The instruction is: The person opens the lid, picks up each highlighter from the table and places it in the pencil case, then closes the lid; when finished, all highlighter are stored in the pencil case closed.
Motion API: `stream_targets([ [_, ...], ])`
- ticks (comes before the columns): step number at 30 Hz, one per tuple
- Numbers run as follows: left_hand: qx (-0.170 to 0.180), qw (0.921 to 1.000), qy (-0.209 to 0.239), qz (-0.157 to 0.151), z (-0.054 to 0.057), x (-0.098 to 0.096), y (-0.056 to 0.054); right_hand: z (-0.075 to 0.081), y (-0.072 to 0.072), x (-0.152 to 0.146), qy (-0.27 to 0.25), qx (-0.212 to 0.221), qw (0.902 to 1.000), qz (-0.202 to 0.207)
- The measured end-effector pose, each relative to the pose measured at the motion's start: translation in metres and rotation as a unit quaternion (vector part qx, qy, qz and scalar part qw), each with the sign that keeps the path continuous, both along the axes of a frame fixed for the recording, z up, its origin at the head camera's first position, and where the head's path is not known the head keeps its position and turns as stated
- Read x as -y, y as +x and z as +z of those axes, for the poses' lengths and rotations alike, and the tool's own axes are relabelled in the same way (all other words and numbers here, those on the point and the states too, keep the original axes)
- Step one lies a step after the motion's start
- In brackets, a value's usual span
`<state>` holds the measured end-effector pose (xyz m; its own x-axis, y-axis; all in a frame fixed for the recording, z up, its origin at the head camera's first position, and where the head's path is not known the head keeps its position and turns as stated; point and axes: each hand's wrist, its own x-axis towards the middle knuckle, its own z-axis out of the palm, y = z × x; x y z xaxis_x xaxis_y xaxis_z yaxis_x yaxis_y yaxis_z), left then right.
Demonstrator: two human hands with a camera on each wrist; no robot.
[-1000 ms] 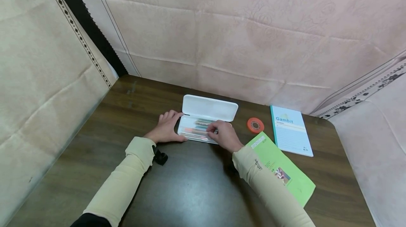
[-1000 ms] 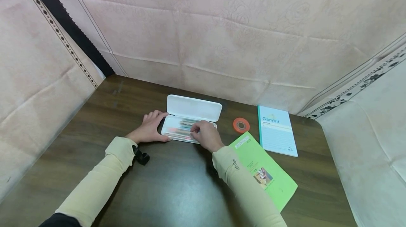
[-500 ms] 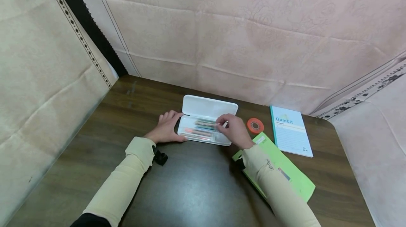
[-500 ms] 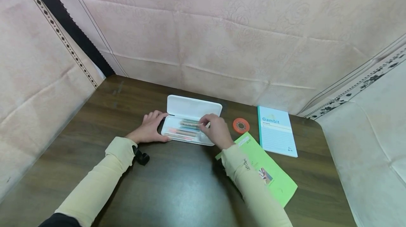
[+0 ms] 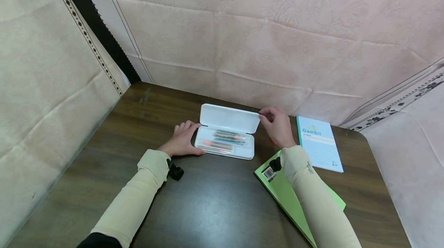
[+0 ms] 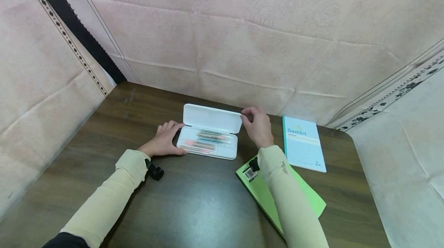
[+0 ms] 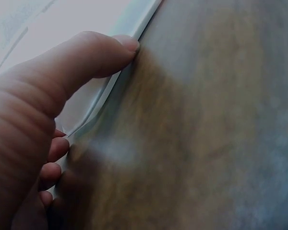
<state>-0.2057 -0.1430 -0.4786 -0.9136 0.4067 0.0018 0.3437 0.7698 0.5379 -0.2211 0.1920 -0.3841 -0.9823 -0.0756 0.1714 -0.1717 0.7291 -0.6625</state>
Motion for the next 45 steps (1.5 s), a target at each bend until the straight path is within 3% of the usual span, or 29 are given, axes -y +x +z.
stream_targets([
  [5, 0.004, 1.0, 0.004, 0.001, -0.003, -0.002, 0.0, -0.011, -0.002, 0.001, 0.003, 0.037, 0.9991, -0.021],
  [9, 0.004, 1.0, 0.004, 0.003, -0.003, -0.003, -0.001, -0.011, 0.002, 0.001, -0.007, 0.039, 0.999, -0.02],
  [17, 0.01, 1.0, 0.0, 0.001, -0.002, -0.001, -0.002, -0.003, 0.025, -0.009, 0.032, 0.04, 0.9971, 0.057],
  [22, 0.028, 0.9983, 0.051, 0.011, 0.003, 0.005, -0.001, -0.005, 0.034, -0.011, 0.058, 0.069, 0.9876, 0.128],
  [27, 0.046, 0.9932, 0.107, 0.005, 0.007, 0.008, 0.003, -0.012, 0.035, -0.007, 0.116, 0.112, 0.9698, 0.183],
  [33, 0.037, 0.9962, 0.079, 0.003, 0.002, 0.005, 0.002, -0.019, 0.037, 0.004, 0.208, 0.126, 0.9487, 0.202],
  [45, 0.021, 0.9972, 0.071, 0.009, 0.0, 0.004, 0.002, -0.021, 0.04, 0.009, 0.234, 0.107, 0.9435, 0.208],
])
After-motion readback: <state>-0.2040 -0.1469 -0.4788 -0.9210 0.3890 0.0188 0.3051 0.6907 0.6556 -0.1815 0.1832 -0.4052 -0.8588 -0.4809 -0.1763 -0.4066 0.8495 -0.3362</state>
